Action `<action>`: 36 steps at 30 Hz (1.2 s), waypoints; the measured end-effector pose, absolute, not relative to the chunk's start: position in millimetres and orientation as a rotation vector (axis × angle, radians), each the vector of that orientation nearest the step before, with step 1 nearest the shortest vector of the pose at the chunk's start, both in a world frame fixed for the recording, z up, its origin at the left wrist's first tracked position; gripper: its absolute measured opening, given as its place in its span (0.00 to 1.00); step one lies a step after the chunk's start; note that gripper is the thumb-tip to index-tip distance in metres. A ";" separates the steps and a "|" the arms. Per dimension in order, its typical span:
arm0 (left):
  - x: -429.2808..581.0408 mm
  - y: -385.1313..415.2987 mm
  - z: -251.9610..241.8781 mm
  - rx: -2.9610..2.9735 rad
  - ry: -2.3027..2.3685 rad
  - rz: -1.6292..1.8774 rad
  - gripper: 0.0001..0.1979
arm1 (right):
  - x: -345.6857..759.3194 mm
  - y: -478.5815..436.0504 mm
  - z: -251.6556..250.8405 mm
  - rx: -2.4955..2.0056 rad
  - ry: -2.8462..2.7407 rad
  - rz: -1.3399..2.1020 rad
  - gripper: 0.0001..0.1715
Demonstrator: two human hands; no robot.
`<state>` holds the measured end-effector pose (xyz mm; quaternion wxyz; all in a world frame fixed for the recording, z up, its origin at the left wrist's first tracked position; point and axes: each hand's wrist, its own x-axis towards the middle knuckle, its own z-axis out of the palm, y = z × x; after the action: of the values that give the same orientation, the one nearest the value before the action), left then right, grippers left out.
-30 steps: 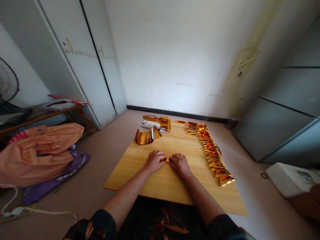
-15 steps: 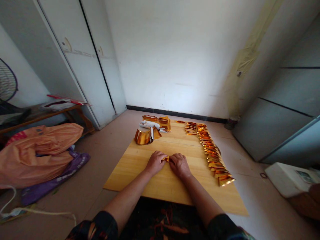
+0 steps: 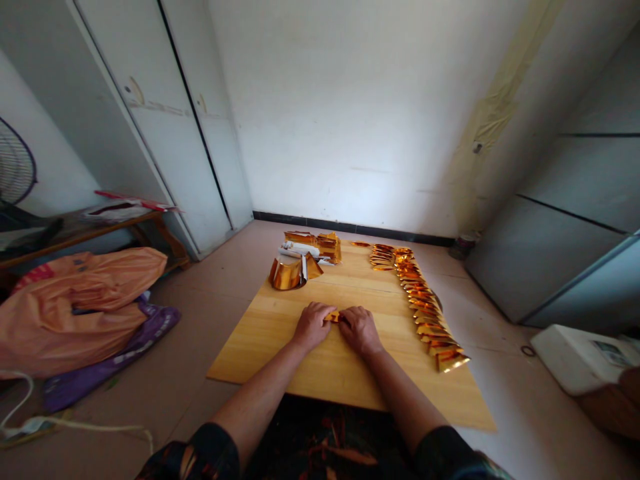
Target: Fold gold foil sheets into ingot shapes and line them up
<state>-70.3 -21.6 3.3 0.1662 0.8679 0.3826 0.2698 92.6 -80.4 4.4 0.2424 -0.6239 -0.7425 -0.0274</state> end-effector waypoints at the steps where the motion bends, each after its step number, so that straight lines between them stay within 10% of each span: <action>1: -69.2 -22.6 4.5 2.467 1.109 0.753 0.24 | 92.5 -80.2 4.2 -1.706 -2.025 -0.076 0.09; 36: -58.9 -27.9 -3.8 2.328 1.149 0.793 0.28 | 81.9 -82.7 10.6 -1.695 -2.059 -0.413 0.10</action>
<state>-58.9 -27.9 -3.8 0.2117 0.8381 0.4137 0.2856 81.9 -82.7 10.6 0.2196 -0.6128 -0.7443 -0.1493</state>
